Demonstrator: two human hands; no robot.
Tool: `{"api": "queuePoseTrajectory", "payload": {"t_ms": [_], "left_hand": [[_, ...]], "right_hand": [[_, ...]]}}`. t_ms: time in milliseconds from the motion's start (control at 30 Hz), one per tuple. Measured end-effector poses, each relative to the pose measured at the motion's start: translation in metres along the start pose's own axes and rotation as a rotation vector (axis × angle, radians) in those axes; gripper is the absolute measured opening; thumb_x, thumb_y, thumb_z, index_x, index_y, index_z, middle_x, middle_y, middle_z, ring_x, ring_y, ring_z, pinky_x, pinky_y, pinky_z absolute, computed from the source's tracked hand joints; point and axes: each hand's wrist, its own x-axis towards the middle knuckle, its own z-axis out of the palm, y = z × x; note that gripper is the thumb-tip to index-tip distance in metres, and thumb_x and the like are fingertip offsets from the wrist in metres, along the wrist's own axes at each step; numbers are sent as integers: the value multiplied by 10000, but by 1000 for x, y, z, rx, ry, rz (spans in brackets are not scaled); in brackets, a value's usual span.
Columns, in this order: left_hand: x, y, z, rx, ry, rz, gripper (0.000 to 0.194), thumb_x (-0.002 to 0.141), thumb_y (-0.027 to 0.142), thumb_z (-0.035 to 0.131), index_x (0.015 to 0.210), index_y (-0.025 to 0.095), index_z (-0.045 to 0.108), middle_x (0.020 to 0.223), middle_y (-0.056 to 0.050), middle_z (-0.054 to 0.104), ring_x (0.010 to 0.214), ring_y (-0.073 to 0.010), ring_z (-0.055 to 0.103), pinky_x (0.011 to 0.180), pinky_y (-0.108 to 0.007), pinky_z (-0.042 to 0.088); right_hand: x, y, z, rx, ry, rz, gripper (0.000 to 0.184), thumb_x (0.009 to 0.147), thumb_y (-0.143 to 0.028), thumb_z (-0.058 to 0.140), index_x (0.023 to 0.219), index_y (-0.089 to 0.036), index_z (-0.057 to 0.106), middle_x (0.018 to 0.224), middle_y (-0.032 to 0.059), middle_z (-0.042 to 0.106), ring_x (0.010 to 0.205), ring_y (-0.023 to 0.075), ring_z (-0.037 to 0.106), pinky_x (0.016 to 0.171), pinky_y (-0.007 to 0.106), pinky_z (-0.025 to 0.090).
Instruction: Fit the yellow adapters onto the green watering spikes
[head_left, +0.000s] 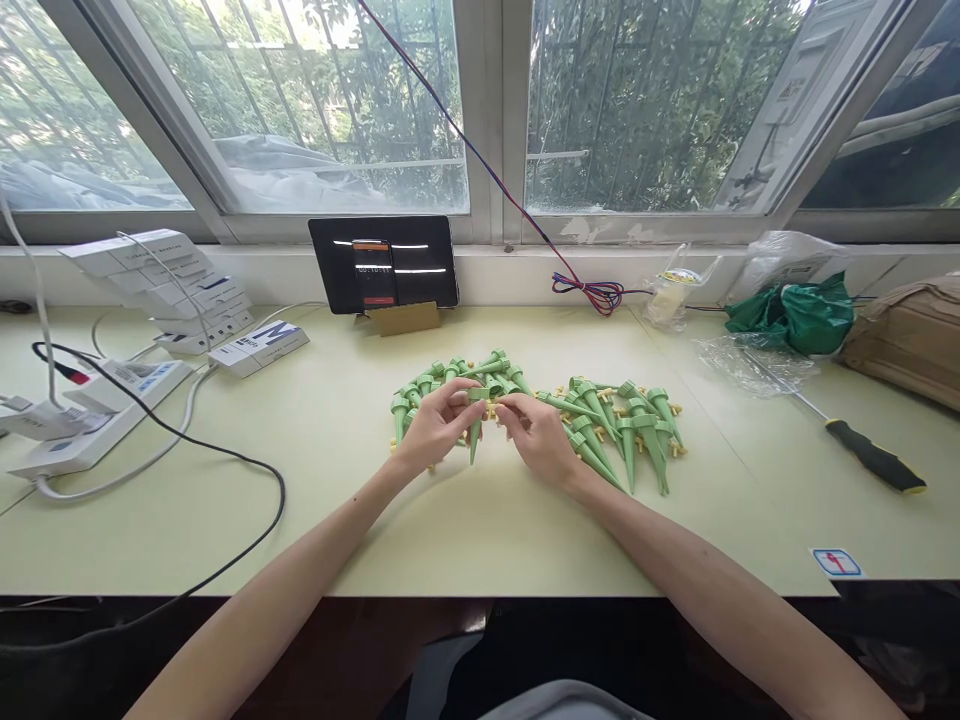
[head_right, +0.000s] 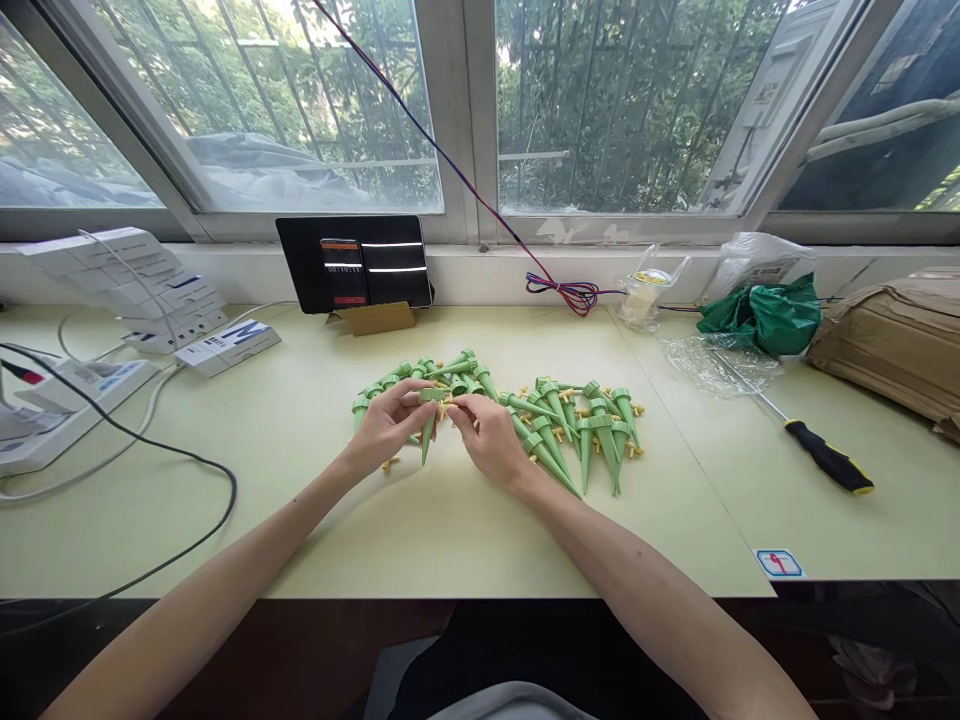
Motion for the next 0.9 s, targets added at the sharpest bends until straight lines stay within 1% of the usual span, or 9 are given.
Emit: {"api": "queuePoseTrajectory", "payload": {"t_ms": [100, 300, 467, 533, 700, 800, 900], "left_hand": [[0, -1, 0, 0, -2, -1, 287, 899, 394, 654, 1106, 213, 570, 737, 4, 639, 587, -155, 655, 507, -262, 530], [0, -4, 0, -22, -18, -6, 287, 896, 388, 660, 1109, 218, 569, 770, -4, 647, 576, -149, 648, 472, -249, 515], [1, -7, 1, -10, -32, 15, 282, 898, 380, 658, 1102, 206, 570, 773, -11, 652, 599, -160, 664, 499, -261, 529], [1, -8, 1, -1, -26, 15, 277, 902, 383, 652, 1095, 201, 571, 768, -11, 654, 599, -160, 665, 512, -266, 536], [2, -9, 0, -1, -6, 19, 273, 907, 383, 644, 1094, 201, 567, 715, 9, 632, 577, -156, 653, 513, -271, 538], [2, -8, 0, -3, -3, 20, 263, 908, 377, 641, 1091, 203, 567, 706, 12, 624, 574, -157, 653, 509, -271, 537], [1, -7, 0, -1, -4, 21, 266, 904, 380, 644, 1091, 206, 571, 711, 10, 627, 566, -152, 646, 498, -263, 528]], "right_hand": [[-1, -1, 1, 30, 32, 4, 246, 979, -403, 518, 1003, -183, 626, 852, 39, 684, 612, 133, 593, 616, 258, 490], [-1, -1, 1, 52, 58, 8, 220, 974, -399, 525, 899, -199, 573, 764, 6, 639, 585, 123, 577, 589, 246, 474], [-1, 0, 0, 33, 37, 7, 247, 989, -390, 490, 860, -197, 575, 678, -10, 608, 552, 118, 560, 574, 240, 459], [-1, -1, -1, 14, 23, 6, 251, 981, -397, 501, 861, -194, 587, 693, -1, 622, 571, 122, 572, 579, 240, 461], [-1, -1, 1, -5, -2, -12, 201, 934, -385, 581, 933, -188, 614, 767, 19, 653, 622, 137, 593, 576, 242, 458], [-1, 0, 1, 7, -8, -9, 190, 948, -369, 562, 929, -187, 613, 756, 14, 649, 612, 135, 593, 576, 244, 454], [-1, 2, 1, 1, -21, -2, 226, 971, -382, 528, 890, -189, 613, 724, 7, 640, 604, 134, 592, 594, 247, 456]]}}
